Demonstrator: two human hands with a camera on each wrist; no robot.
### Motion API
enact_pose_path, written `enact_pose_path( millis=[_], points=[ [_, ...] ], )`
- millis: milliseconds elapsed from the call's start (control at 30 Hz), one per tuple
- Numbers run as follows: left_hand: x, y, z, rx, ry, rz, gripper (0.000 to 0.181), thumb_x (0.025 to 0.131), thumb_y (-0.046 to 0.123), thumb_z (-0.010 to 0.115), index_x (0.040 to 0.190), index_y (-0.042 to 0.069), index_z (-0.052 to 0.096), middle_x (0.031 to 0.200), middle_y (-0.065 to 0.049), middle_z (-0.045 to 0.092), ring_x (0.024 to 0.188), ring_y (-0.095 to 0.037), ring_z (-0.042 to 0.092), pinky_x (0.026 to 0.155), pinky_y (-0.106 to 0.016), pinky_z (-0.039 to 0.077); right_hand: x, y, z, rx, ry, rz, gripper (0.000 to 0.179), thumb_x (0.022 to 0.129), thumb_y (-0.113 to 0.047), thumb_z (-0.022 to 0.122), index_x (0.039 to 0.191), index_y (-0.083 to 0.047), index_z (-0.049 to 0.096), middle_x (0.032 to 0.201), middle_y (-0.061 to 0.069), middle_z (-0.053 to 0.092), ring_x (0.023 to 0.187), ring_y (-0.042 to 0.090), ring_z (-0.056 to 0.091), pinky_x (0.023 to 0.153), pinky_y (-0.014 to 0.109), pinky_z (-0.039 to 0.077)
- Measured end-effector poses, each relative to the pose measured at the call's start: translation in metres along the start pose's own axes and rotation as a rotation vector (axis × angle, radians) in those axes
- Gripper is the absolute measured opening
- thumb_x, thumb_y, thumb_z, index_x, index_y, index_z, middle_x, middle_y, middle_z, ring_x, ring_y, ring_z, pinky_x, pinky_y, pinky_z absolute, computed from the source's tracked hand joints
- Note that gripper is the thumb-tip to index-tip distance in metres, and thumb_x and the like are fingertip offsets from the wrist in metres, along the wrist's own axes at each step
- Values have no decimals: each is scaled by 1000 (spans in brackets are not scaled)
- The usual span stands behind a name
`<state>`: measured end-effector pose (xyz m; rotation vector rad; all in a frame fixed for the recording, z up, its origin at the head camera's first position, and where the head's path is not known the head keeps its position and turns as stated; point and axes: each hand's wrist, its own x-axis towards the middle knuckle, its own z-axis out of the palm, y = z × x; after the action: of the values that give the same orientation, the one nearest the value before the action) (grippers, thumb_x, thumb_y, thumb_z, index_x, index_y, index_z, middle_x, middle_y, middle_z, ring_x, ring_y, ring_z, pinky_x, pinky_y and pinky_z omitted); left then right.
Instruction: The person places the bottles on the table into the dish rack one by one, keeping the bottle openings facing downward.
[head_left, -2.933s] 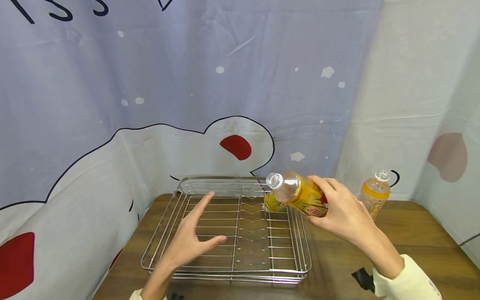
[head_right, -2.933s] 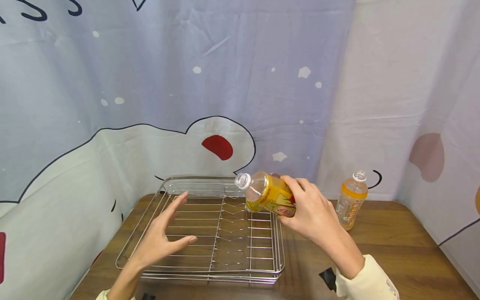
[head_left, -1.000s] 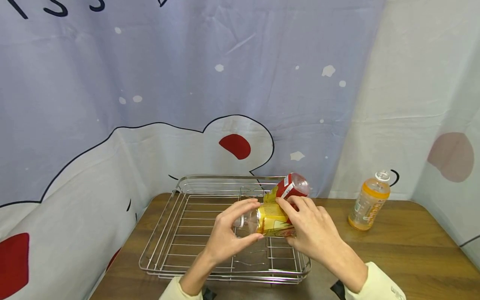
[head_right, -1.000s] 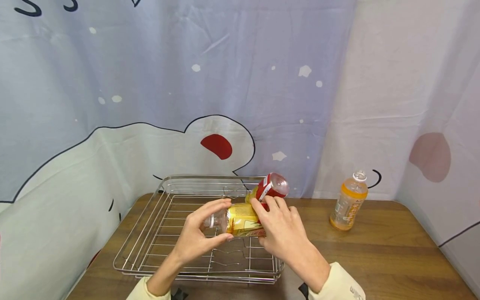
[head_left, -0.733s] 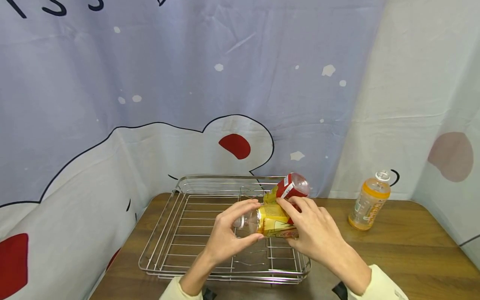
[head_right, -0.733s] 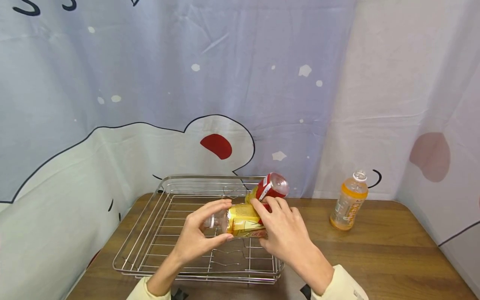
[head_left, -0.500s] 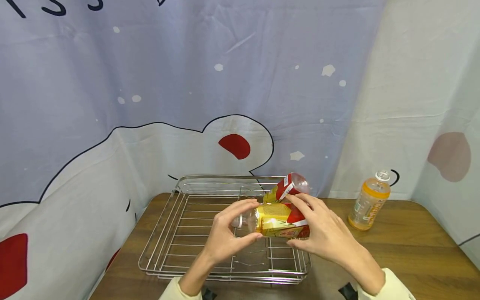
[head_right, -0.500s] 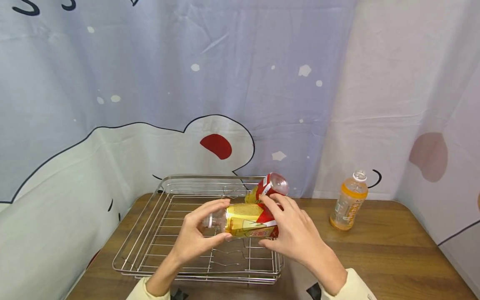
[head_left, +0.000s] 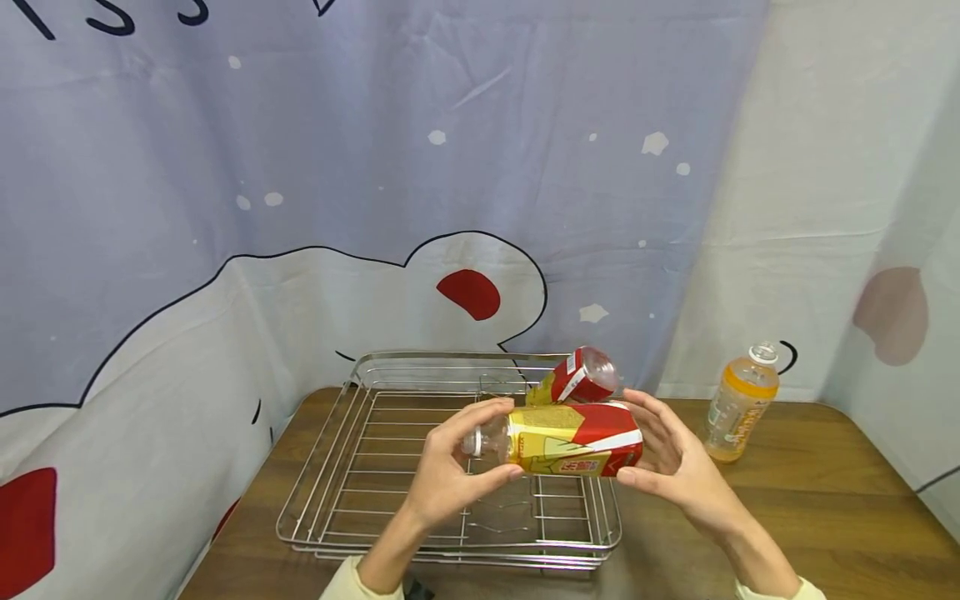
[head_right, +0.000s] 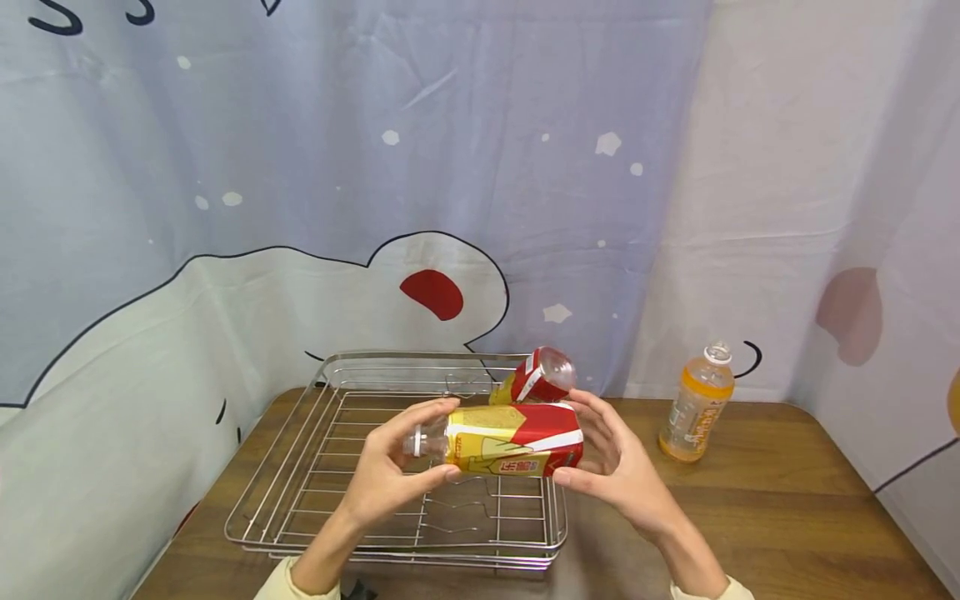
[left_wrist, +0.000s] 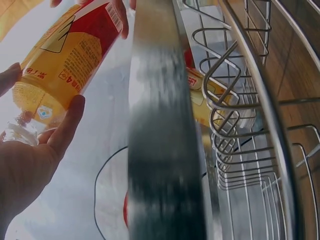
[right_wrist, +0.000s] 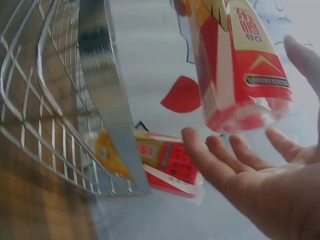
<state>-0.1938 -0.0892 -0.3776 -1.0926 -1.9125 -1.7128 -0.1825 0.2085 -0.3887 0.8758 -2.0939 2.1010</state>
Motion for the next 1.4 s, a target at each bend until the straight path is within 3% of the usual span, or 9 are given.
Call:
enact_pose_path(
  millis=[200, 467, 667, 967, 1167, 1400],
  points=[
    [-2, 0, 1, -10, -1, -40, 61, 68, -10, 84, 125, -10, 60, 130, -16, 61, 123, -27, 55, 92, -39, 54, -1, 8, 3, 151, -17, -79, 73, 86, 19, 59, 149, 6, 27, 143, 7, 50, 128, 16, 50, 99, 27, 47],
    [-3, 0, 1, -73, -14, -82, 63, 69, -13, 81, 127, -9, 58, 133, -19, 58, 119, -24, 56, 81, -40, 58, 1, 12, 2, 158, 12, -114, 67, 82, 24, 60, 143, 8, 39, 133, 8, 58, 118, 18, 58, 90, 29, 54],
    [-4, -2, -5, -88, -59, -87, 76, 70, -12, 82, 138, -8, 49, 140, -21, 52, 124, -28, 54, 92, -41, 54, 2, 4, -2, 98, 60, -80, 66, 81, 23, 62, 142, 8, 42, 132, 7, 61, 118, 17, 59, 90, 29, 54],
    [-18, -7, -31, 34, -67, -103, 86, 74, -5, 82, 148, 0, 38, 149, -15, 43, 130, -34, 47, 98, -45, 50, 1, -13, -18, 46, 126, -39, 67, 81, 24, 62, 142, 2, 47, 131, 4, 61, 119, 14, 59, 88, 27, 54],
    [-30, -5, -59, 134, -15, -116, 85, 76, -5, 80, 149, 0, 38, 150, -13, 42, 132, -22, 46, 101, -39, 48, -1, -26, -34, 8, 150, -23, 69, 82, 24, 62, 144, -1, 46, 131, 4, 60, 120, 12, 58, 85, 26, 55],
    [-52, 5, -97, 395, 48, -152, 89, 76, 2, 82, 153, 15, 37, 152, -6, 41, 131, -14, 46, 97, -41, 50, -4, -39, -51, -78, 188, -2, 69, 80, 24, 64, 143, 0, 48, 130, 3, 61, 116, 12, 61, 83, 23, 55]
  ],
)
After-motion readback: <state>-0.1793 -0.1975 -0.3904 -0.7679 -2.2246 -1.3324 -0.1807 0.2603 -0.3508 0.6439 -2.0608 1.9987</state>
